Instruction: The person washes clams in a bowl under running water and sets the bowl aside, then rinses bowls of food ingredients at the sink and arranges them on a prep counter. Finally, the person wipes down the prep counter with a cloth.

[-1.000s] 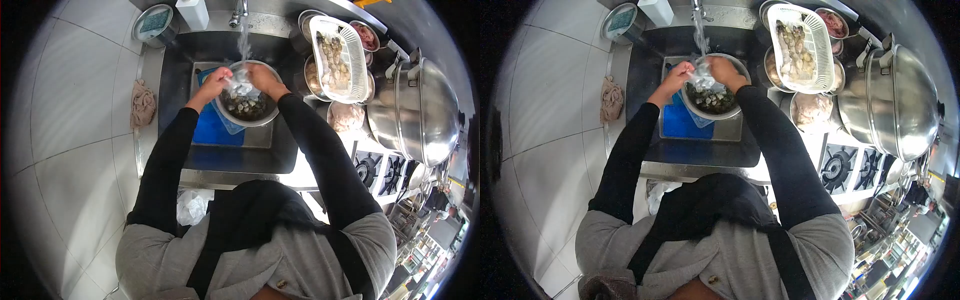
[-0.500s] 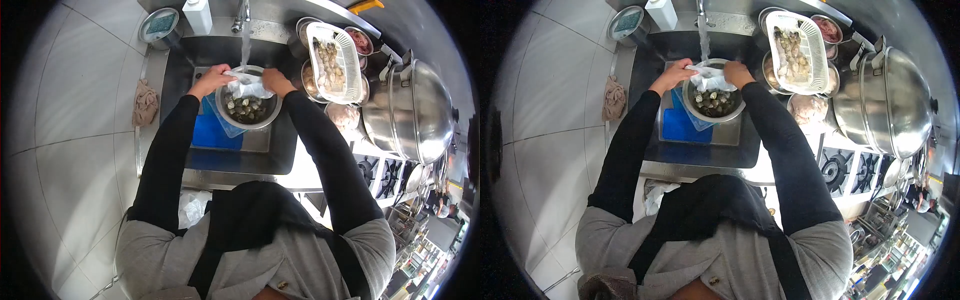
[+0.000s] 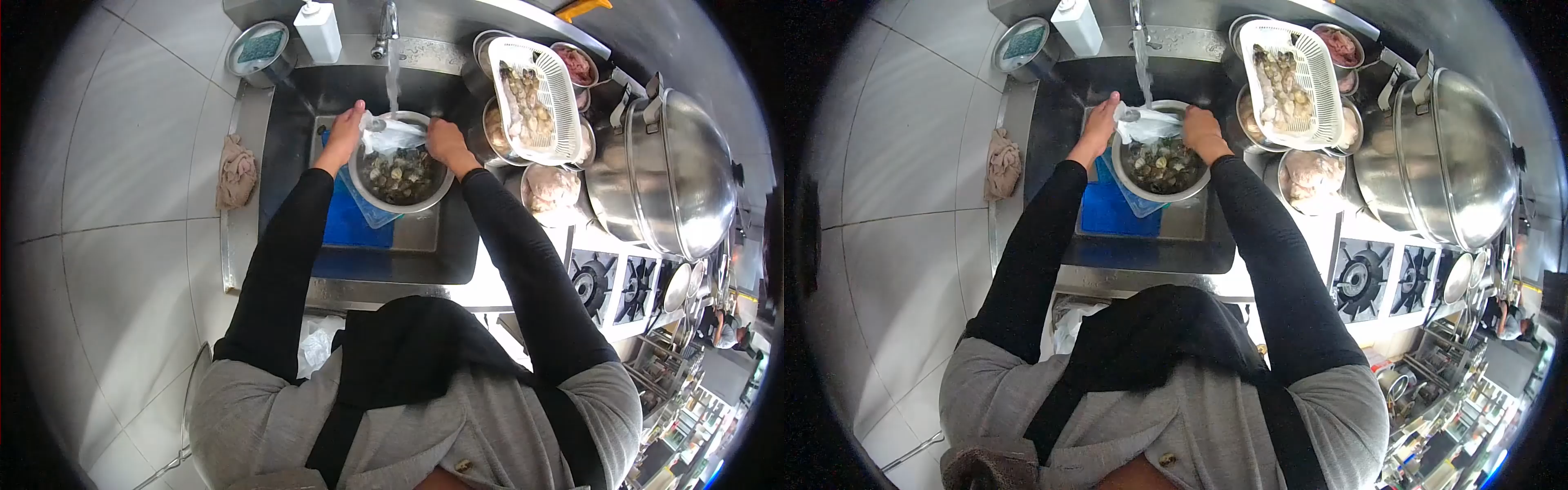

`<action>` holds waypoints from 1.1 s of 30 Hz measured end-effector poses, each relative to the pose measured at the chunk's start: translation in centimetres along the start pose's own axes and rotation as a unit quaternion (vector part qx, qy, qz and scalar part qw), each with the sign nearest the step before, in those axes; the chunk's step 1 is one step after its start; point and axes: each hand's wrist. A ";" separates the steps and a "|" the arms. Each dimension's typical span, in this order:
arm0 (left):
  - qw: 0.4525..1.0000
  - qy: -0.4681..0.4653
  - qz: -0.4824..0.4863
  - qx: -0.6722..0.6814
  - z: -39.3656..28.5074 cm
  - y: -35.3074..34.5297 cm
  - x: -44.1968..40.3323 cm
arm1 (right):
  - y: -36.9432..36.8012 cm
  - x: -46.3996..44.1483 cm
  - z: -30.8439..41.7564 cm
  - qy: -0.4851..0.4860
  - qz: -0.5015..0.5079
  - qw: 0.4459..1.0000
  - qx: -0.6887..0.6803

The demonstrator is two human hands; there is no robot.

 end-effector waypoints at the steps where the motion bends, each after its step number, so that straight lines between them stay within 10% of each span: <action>1: 0.999 0.016 -0.017 0.045 -0.3 0.0 0.3 | 0.5 0.5 -0.3 0.011 -0.013 0.998 -0.056; 8: 0.961 0.004 0.227 -0.159 0.1 1.1 1.7 | -5.7 -2.6 -7.1 0.084 0.055 0.922 -0.375; 11: 0.968 -0.035 0.245 0.028 -1.8 0.7 3.3 | -4.6 0.1 -4.0 0.006 0.138 0.939 -0.316; 15: 0.933 -0.028 0.334 0.132 -2.9 1.0 2.9 | -1.6 3.0 1.2 -0.281 0.102 0.684 -0.665; 26: 0.935 -0.069 0.044 -0.345 2.0 1.4 0.9 | 2.0 0.8 0.8 -0.069 0.111 0.811 -0.570; 29: 0.987 0.028 0.150 0.044 2.8 0.7 0.8 | 1.6 0.3 -0.4 -0.062 0.148 0.880 -0.446; 33: 0.974 0.041 0.217 0.047 -0.2 -1.4 1.7 | 0.8 2.2 1.4 0.035 0.036 0.898 -0.437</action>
Point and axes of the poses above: each hand's wrist, its own x-axis away from the middle knuckle, its own y-axis out of the back of the hand, z = x × y, and after that the axes turned 11 degrees about -x, right-handed
